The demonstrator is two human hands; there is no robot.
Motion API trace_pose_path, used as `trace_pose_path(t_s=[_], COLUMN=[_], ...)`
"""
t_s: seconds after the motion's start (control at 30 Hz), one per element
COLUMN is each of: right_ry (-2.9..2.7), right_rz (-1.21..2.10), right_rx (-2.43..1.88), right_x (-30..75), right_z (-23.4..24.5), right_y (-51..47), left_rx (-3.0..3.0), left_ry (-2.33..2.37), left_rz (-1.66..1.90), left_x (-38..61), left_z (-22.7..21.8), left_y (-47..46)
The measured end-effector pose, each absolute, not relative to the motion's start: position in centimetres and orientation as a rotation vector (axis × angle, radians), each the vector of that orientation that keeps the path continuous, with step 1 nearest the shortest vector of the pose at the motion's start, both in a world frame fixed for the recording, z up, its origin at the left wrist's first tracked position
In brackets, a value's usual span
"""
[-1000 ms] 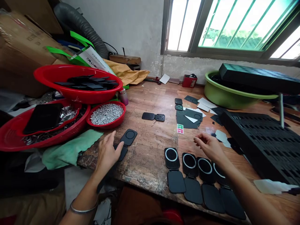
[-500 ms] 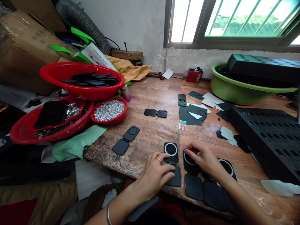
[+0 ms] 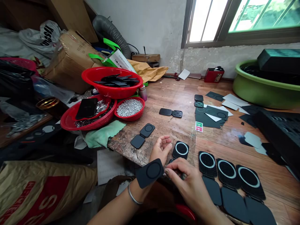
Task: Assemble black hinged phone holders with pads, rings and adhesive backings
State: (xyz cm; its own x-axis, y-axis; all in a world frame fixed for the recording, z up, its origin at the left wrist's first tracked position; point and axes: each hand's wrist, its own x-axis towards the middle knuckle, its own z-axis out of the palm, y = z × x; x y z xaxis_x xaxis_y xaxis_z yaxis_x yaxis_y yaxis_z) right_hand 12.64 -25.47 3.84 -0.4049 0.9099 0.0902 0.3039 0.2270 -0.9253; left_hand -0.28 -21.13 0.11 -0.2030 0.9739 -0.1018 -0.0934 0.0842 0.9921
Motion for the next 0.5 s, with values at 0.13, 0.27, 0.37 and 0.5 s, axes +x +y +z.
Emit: trace_pose_path(t_s=[0.13, 0.27, 0.37, 0.5], right_ry=[-1.766, -1.988, -2.214, -1.89], right_rz=[1.179, 0.919, 0.911, 1.033], right_rx=[-1.116, -0.716, -0.354, -0.493], right_x=[11.5, 12.1, 13.4, 15.8], right_z=[3.6, 5.7, 8.1, 9.0], right_y=[-26.1, -27.2, -27.8, -26.6], left_rx=[1.025, 1.181, 1.339, 1.76], left_ry=[1.399, 1.429, 1.422, 1.461], left_rz=[1.341, 1.329, 1.214, 0.912], left_x=[-0.5, -1.4, -1.8, -0.8], left_z=[0.3, 1.2, 1.6, 0.9], left_y=[-21.0, -21.0, -21.4, -23.2])
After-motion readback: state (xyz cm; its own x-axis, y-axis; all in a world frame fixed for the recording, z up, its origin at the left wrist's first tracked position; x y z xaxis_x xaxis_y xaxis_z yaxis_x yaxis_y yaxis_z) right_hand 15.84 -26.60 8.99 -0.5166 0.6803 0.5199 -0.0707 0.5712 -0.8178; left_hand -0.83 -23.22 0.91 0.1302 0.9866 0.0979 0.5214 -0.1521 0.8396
